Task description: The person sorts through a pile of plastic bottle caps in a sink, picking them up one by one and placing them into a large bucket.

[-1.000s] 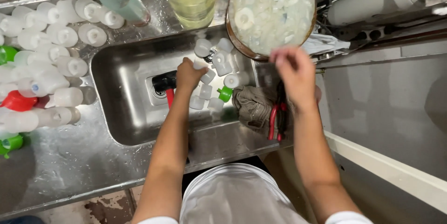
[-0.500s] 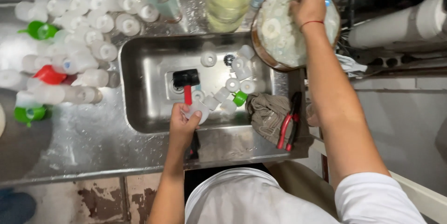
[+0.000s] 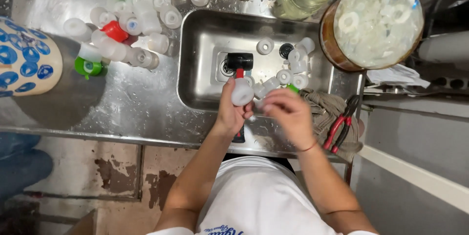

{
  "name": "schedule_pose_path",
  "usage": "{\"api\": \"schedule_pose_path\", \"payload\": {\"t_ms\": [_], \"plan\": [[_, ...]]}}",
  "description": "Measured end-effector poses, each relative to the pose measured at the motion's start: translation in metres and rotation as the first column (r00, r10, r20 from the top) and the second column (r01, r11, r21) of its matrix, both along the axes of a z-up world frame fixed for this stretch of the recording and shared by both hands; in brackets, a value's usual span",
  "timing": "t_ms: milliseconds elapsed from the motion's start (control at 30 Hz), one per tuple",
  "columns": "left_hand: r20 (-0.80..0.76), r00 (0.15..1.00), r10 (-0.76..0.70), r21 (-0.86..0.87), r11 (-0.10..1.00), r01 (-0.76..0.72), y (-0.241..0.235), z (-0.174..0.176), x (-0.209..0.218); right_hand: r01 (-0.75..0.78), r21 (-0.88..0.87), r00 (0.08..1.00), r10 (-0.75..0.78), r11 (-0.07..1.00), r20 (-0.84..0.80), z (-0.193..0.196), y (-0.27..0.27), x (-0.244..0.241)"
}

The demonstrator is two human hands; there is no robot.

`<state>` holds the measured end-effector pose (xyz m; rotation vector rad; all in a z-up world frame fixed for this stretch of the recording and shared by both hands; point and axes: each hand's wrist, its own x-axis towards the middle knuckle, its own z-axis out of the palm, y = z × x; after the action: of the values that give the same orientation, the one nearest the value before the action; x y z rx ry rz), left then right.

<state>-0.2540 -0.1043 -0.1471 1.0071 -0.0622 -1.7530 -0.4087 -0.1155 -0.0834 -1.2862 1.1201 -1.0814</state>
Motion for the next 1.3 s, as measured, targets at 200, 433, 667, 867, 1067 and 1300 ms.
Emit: {"api": "schedule_pose_path", "payload": {"t_ms": [200,433,667,867,1067,1300], "plan": [[0.070,0.993,-0.098,-0.006,0.995,0.098,0.009,0.011,0.027,0.081,-0.269,0.965,-0.143,0.960,-0.218,0.013,0.027,0.061],[0.230,0.954,-0.194,-0.055,0.976,0.212,0.030,0.011,0.082,-0.246,-0.223,0.911,0.147,0.943,-0.385,0.030,0.034,0.105],[0.330,0.924,-0.196,0.008,0.979,0.205,0.054,-0.034,0.134,-0.183,-0.187,0.935,0.112,0.965,-0.338,-0.013,0.048,0.165],[0.410,0.906,-0.106,0.029,0.994,0.104,0.063,-0.013,0.179,-0.133,-0.266,0.932,0.029,0.955,-0.362,-0.013,0.063,0.228],[0.402,0.915,-0.011,-0.066,0.997,0.041,0.075,-0.006,0.216,-0.191,-0.279,0.955,0.112,0.941,-0.274,-0.001,0.069,0.268],[0.102,0.980,0.172,-0.180,0.972,-0.152,0.082,0.072,0.256,-0.333,0.066,0.943,0.330,0.941,0.048,0.027,0.057,0.242]]}}
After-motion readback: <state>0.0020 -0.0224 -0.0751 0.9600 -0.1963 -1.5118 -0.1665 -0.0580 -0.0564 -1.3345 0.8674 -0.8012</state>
